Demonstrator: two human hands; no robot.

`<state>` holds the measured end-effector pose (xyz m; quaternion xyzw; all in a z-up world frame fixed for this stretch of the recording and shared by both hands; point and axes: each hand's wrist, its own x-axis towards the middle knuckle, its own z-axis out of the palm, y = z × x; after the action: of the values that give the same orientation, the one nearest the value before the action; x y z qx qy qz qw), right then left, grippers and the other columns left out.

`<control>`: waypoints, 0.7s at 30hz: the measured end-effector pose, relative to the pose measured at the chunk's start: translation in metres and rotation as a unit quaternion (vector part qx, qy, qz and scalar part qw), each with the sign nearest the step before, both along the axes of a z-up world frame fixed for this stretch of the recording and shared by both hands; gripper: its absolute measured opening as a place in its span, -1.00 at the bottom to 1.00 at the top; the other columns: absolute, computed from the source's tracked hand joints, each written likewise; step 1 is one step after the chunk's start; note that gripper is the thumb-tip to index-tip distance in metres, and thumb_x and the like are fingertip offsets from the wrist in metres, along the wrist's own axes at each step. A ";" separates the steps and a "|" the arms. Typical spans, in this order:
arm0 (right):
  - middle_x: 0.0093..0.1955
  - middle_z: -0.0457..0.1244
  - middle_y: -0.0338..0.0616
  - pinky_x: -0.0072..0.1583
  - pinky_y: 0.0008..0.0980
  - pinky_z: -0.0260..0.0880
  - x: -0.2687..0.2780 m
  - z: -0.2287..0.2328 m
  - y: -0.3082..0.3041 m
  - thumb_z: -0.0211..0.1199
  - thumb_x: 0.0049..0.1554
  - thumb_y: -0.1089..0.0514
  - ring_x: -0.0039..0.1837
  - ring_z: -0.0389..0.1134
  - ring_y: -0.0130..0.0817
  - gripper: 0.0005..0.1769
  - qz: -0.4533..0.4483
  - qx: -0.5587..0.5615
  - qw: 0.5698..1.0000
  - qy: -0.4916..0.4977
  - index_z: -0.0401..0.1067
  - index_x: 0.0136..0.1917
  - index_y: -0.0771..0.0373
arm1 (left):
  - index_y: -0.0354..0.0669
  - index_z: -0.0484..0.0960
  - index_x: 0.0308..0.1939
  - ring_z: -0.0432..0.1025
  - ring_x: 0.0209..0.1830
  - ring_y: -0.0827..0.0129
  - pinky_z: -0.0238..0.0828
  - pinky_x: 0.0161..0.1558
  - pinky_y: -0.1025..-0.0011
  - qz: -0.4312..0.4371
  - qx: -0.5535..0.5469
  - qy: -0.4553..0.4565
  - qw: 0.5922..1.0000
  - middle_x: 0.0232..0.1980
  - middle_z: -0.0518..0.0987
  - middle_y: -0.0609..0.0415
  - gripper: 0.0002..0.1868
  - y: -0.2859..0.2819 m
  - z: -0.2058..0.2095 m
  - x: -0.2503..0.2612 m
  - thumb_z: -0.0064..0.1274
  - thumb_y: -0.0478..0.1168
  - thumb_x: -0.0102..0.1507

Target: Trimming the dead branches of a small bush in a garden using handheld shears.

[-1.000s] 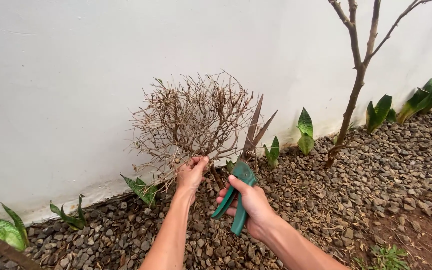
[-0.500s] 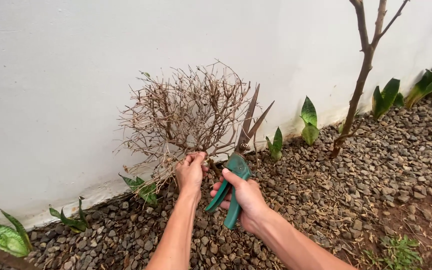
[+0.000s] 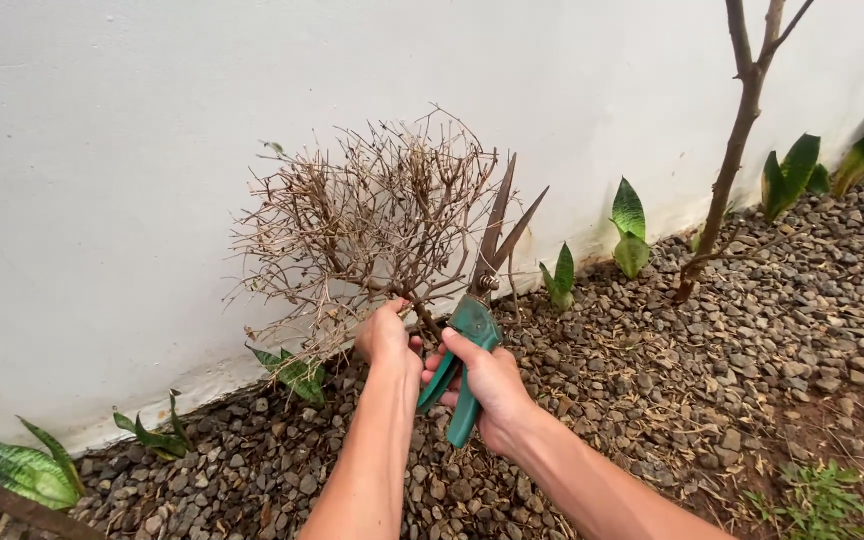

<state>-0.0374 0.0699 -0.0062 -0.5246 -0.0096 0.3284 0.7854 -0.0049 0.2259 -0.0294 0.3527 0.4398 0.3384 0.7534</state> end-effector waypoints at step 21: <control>-0.18 0.38 -0.07 -0.11 -0.28 0.49 0.010 0.002 -0.050 0.22 0.21 0.04 -0.19 0.42 -0.32 -0.71 -0.023 -0.082 0.994 -0.070 0.47 0.01 0.34 | -0.26 0.68 -0.40 0.49 -0.46 0.44 0.41 -0.42 0.41 -0.237 0.247 0.124 0.931 -0.38 0.65 0.02 -0.90 -0.064 -0.070 -0.035 0.13 -0.32 0.21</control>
<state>-0.0273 0.0197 -0.0044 -0.6090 -0.0252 0.2728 0.7443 -0.0402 0.1614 -0.0994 0.6606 0.3358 0.2012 0.6406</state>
